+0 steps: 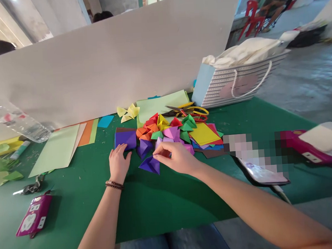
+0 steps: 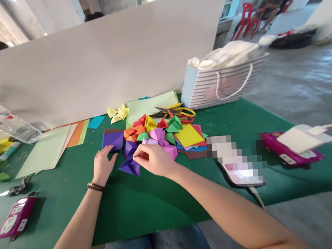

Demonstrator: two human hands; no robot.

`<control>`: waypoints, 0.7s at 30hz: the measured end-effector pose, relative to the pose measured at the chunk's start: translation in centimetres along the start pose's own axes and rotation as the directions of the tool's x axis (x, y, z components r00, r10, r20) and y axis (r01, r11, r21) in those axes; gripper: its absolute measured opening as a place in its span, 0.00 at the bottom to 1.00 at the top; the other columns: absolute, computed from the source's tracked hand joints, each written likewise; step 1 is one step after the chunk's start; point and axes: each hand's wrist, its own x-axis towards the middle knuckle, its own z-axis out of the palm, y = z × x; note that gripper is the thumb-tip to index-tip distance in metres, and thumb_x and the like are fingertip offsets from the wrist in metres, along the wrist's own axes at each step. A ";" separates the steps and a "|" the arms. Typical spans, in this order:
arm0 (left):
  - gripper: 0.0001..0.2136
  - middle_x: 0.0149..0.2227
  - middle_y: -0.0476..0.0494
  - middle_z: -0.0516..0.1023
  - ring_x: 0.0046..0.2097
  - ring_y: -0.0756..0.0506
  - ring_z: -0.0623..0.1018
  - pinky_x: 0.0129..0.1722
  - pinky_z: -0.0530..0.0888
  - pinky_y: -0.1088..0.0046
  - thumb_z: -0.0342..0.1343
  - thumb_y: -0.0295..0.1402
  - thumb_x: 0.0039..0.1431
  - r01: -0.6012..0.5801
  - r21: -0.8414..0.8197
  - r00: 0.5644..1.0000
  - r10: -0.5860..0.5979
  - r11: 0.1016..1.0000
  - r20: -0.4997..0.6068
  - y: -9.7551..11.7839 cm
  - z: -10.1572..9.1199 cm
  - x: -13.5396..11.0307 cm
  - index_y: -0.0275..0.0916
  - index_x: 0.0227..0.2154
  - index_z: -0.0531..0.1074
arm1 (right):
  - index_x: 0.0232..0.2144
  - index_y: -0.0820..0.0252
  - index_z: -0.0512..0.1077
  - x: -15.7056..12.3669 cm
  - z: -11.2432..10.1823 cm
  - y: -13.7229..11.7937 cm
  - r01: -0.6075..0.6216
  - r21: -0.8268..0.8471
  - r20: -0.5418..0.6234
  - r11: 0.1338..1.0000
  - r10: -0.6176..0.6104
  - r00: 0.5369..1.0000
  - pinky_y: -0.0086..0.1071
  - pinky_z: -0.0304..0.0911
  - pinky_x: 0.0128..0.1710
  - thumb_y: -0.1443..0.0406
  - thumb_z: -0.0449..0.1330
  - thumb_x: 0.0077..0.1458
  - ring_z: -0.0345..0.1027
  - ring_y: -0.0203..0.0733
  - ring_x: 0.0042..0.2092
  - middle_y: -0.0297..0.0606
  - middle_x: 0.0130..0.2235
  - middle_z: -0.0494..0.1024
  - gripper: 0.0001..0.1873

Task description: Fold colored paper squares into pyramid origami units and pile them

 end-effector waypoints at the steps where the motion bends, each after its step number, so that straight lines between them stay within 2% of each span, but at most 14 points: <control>1: 0.13 0.47 0.38 0.80 0.52 0.35 0.75 0.60 0.61 0.50 0.59 0.29 0.54 0.008 0.016 1.000 -0.008 1.000 0.005 0.0 0.0 0.0 0.40 0.43 0.77 | 0.30 0.56 0.72 -0.1 0.1 0.0 0.000 -0.003 0.003 1.000 0.000 1.000 0.31 0.67 0.29 0.62 0.59 0.56 0.72 0.38 0.30 0.35 0.29 0.78 0.05; 3: 0.09 0.41 0.40 0.82 0.47 0.37 0.78 0.58 0.64 0.53 0.58 0.31 0.55 0.026 0.035 1.000 -0.027 0.999 0.014 0.2 -0.3 -0.1 0.42 0.39 0.79 | 0.31 0.56 0.73 -0.2 0.2 0.0 0.000 -0.003 0.010 1.000 0.000 1.000 0.31 0.67 0.29 0.62 0.59 0.56 0.72 0.38 0.30 0.35 0.29 0.78 0.05; 6: 0.08 0.37 0.42 0.83 0.41 0.39 0.80 0.46 0.73 0.62 0.56 0.35 0.58 0.078 0.037 0.997 -0.078 0.996 0.016 0.4 -0.9 -0.2 0.43 0.35 0.80 | 0.31 0.56 0.73 -0.1 0.3 0.0 -0.004 0.016 0.026 1.000 0.004 1.000 0.31 0.67 0.29 0.62 0.59 0.56 0.71 0.37 0.30 0.35 0.29 0.78 0.05; 8: 0.10 0.37 0.42 0.83 0.38 0.40 0.81 0.39 0.75 0.66 0.54 0.36 0.59 0.122 0.032 0.993 -0.122 0.992 0.000 0.2 -1.2 -0.1 0.42 0.35 0.80 | 0.31 0.57 0.73 -0.1 0.3 0.0 -0.012 0.036 0.036 0.999 0.011 0.999 0.30 0.67 0.29 0.62 0.59 0.56 0.71 0.37 0.30 0.35 0.29 0.77 0.05; 11: 0.11 0.34 0.42 0.83 0.35 0.41 0.81 0.35 0.74 0.68 0.53 0.37 0.60 0.169 0.023 0.985 -0.168 0.985 -0.033 0.0 -1.1 0.0 0.40 0.34 0.80 | 0.31 0.57 0.73 0.0 0.4 -0.1 -0.027 0.063 0.042 0.998 0.024 0.999 0.30 0.67 0.28 0.62 0.59 0.56 0.70 0.36 0.29 0.35 0.29 0.77 0.05; 16: 0.10 0.34 0.41 0.82 0.35 0.41 0.80 0.37 0.75 0.67 0.55 0.37 0.58 0.179 -0.016 0.980 -0.180 0.984 -0.091 0.2 -0.6 0.3 0.38 0.35 0.78 | 0.31 0.56 0.73 -0.1 0.6 0.0 -0.020 0.064 0.032 0.998 0.018 0.999 0.30 0.67 0.30 0.63 0.59 0.55 0.72 0.37 0.31 0.35 0.30 0.78 0.04; 19: 0.14 0.43 0.38 0.80 0.45 0.40 0.78 0.46 0.74 0.63 0.58 0.37 0.56 0.120 -0.045 0.981 -0.125 0.992 -0.145 1.1 -1.0 0.0 0.39 0.43 0.76 | 0.30 0.57 0.73 0.0 0.5 0.1 -0.039 0.080 -0.021 0.996 0.040 0.999 0.30 0.67 0.29 0.61 0.60 0.55 0.72 0.37 0.30 0.35 0.29 0.78 0.05; 21: 0.15 0.50 0.38 0.76 0.54 0.39 0.73 0.55 0.68 0.59 0.55 0.37 0.58 0.059 -0.060 0.977 -0.070 0.996 -0.200 2.1 -1.6 -0.6 0.39 0.46 0.74 | 0.30 0.57 0.72 0.3 0.3 0.2 -0.096 0.152 -0.062 0.984 0.106 0.992 0.30 0.67 0.27 0.59 0.60 0.54 0.71 0.37 0.28 0.35 0.28 0.77 0.07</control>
